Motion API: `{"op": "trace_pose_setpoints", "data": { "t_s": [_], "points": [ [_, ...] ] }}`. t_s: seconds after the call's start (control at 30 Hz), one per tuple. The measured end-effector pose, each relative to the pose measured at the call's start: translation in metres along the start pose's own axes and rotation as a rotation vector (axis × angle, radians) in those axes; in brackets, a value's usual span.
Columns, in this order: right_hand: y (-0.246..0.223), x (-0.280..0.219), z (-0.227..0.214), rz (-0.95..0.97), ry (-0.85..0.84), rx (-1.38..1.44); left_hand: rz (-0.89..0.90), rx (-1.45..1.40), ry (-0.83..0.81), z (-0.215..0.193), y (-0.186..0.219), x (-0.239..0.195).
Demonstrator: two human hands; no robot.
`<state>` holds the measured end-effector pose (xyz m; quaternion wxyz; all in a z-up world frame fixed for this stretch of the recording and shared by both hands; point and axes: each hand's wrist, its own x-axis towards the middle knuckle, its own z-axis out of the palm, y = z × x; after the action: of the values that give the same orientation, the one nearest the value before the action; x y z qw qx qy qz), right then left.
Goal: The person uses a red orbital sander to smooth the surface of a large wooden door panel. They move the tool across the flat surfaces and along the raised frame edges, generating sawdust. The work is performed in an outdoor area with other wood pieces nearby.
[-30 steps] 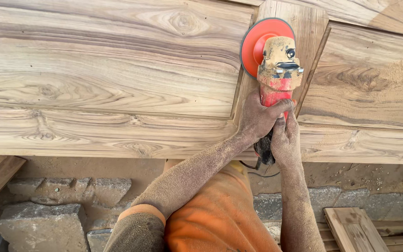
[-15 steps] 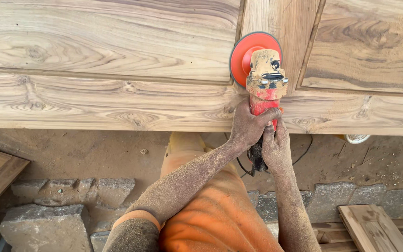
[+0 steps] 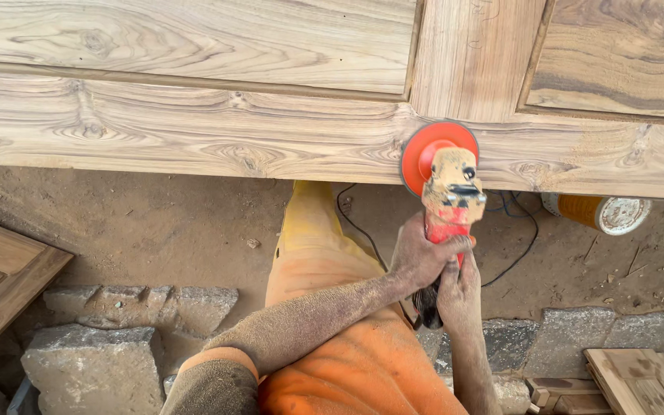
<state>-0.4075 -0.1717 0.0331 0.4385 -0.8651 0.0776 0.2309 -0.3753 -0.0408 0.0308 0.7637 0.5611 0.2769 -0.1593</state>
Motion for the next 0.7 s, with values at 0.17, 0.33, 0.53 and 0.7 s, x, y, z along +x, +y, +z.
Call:
{"op": "trace_pose_setpoints", "data": {
  "t_s": [0.17, 0.33, 0.53, 0.7],
  "points": [
    [0.007, 0.004, 0.002, 0.087, 0.077, 0.182, -0.059, 0.045, -0.092, 0.005, 0.005, 0.013],
    [-0.029, 0.081, -0.001, -0.108, 0.075, -0.022, 0.028, -0.145, -0.085, -0.006, 0.05, 0.081],
    [-0.106, 0.191, -0.023, -0.116, 0.014, -0.035, 0.065, -0.115, -0.058, -0.002, 0.107, 0.175],
    [-0.162, 0.26, -0.034, -0.081, -0.037, 0.122, 0.131, -0.13, -0.041, 0.007, 0.148, 0.25]
  ]
}}
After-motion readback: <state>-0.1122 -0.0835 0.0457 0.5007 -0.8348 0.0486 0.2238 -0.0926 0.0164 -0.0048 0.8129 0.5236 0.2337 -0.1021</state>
